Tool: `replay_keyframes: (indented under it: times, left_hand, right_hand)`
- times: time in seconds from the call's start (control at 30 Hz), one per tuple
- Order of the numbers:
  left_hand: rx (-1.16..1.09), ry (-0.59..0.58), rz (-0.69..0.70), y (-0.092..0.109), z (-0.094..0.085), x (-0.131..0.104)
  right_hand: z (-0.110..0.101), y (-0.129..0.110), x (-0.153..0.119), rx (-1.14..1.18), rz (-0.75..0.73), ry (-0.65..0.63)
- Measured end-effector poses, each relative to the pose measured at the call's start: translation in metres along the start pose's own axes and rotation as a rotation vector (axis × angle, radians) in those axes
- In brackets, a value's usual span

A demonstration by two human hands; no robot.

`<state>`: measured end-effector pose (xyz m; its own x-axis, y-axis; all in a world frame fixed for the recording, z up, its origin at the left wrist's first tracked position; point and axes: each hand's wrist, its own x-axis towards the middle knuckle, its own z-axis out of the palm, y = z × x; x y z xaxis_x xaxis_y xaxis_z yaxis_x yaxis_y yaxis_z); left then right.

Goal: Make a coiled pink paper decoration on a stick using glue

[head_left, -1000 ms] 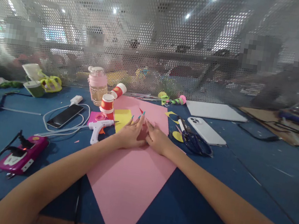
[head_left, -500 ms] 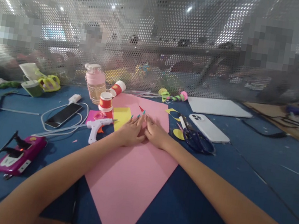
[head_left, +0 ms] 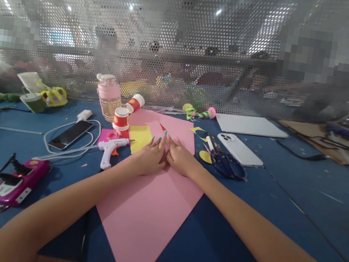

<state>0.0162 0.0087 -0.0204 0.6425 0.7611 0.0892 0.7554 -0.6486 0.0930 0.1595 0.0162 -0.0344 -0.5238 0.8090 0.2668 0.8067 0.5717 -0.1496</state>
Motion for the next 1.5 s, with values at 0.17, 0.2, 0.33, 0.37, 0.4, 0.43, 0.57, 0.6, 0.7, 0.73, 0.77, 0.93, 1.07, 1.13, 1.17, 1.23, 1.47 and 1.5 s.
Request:
replay_keyframes:
  times: [0.17,0.2,0.33,0.37,0.4,0.43,0.57,0.6,0.7,0.73,0.77,0.93,1.07,1.13,1.17,1.23,1.47,1.5]
  left_hand:
    - [-0.037,0.014,-0.040,0.005,-0.002,-0.003]
    - [-0.039,0.012,-0.058,0.006,-0.002,-0.004]
    - [-0.022,-0.020,-0.087,0.004,-0.001,-0.003]
    - [-0.015,-0.026,-0.083,0.004,0.000,-0.002]
    - [-0.006,-0.029,-0.078,0.003,0.000,-0.002]
    - [0.003,-0.029,-0.071,0.003,0.000,-0.002]
    - [0.037,-0.031,-0.046,0.004,-0.001,-0.003]
    - [0.047,-0.032,-0.040,0.005,-0.002,-0.003]
    - [0.052,-0.029,-0.037,0.008,-0.005,-0.005]
    - [0.044,-0.023,-0.039,0.009,-0.006,-0.006]
    - [0.033,-0.016,-0.040,0.010,-0.007,-0.006]
    - [0.018,0.005,-0.074,0.013,-0.008,-0.009]
    - [0.032,-0.006,-0.072,0.015,-0.007,-0.010]
    - [0.043,-0.015,-0.073,0.016,-0.006,-0.011]
    - [0.051,-0.021,-0.074,0.016,-0.005,-0.011]
    - [0.065,-0.033,-0.069,0.017,-0.005,-0.012]
    - [0.077,0.020,-0.045,0.016,-0.001,-0.012]
    - [0.079,0.020,-0.047,0.016,0.000,-0.012]
  right_hand:
    - [0.000,0.000,0.000,-0.021,-0.002,0.004]
    - [0.001,0.000,0.000,-0.026,-0.003,0.004]
    - [0.002,0.000,0.001,-0.042,-0.010,-0.004]
    - [0.002,0.000,0.001,-0.046,-0.009,-0.002]
    - [0.002,0.000,0.001,-0.050,-0.007,0.000]
    - [0.002,0.000,0.000,-0.052,-0.005,0.002]
    - [0.000,-0.002,-0.002,-0.056,-0.010,0.016]
    - [-0.001,-0.003,-0.002,-0.054,-0.009,0.023]
    - [-0.001,-0.004,-0.004,-0.040,0.011,0.048]
    - [-0.001,-0.004,-0.004,-0.033,0.020,0.057]
    - [-0.001,-0.004,-0.005,-0.027,0.028,0.064]
    - [0.004,-0.002,-0.005,-0.012,0.040,0.075]
    - [0.010,-0.001,-0.006,-0.015,0.040,0.082]
    - [0.011,-0.002,-0.007,-0.018,0.035,0.080]
    - [0.012,-0.002,-0.008,-0.021,0.033,0.076]
    - [0.011,-0.003,-0.008,-0.027,0.030,0.064]
    - [0.009,-0.006,-0.010,-0.097,0.043,0.039]
    - [0.009,-0.006,-0.010,-0.113,0.044,0.034]
